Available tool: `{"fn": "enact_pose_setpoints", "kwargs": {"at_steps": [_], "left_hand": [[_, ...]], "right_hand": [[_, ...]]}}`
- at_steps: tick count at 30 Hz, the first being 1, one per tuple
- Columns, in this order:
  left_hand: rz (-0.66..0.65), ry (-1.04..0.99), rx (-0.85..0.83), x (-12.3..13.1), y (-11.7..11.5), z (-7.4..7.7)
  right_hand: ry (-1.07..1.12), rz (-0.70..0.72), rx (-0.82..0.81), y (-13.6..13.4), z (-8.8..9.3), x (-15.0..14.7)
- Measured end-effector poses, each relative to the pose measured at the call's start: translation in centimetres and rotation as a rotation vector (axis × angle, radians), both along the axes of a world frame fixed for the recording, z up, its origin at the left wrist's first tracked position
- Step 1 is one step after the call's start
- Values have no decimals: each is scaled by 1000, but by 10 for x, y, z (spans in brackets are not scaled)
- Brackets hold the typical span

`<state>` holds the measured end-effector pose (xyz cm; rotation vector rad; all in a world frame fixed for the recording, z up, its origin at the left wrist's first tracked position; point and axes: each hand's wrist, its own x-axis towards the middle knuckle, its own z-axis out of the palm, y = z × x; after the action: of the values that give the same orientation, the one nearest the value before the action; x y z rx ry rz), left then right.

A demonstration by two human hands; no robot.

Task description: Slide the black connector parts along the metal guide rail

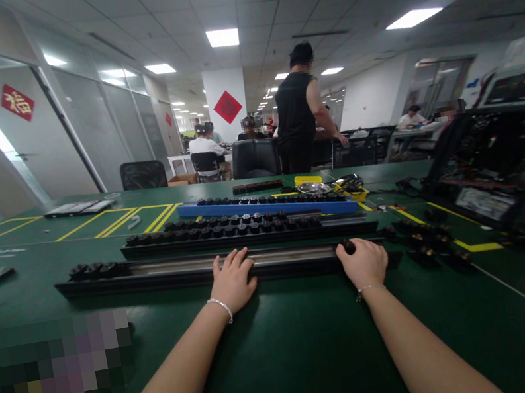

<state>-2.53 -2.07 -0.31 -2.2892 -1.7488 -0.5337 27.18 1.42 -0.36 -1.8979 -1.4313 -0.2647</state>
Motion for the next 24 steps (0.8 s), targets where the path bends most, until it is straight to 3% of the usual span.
{"fn": "enact_pose_setpoints", "kwargs": {"at_steps": [24], "left_hand": [[-3, 4, 9, 0, 0, 0]], "right_hand": [[51, -60, -2, 1, -3, 14]]}}
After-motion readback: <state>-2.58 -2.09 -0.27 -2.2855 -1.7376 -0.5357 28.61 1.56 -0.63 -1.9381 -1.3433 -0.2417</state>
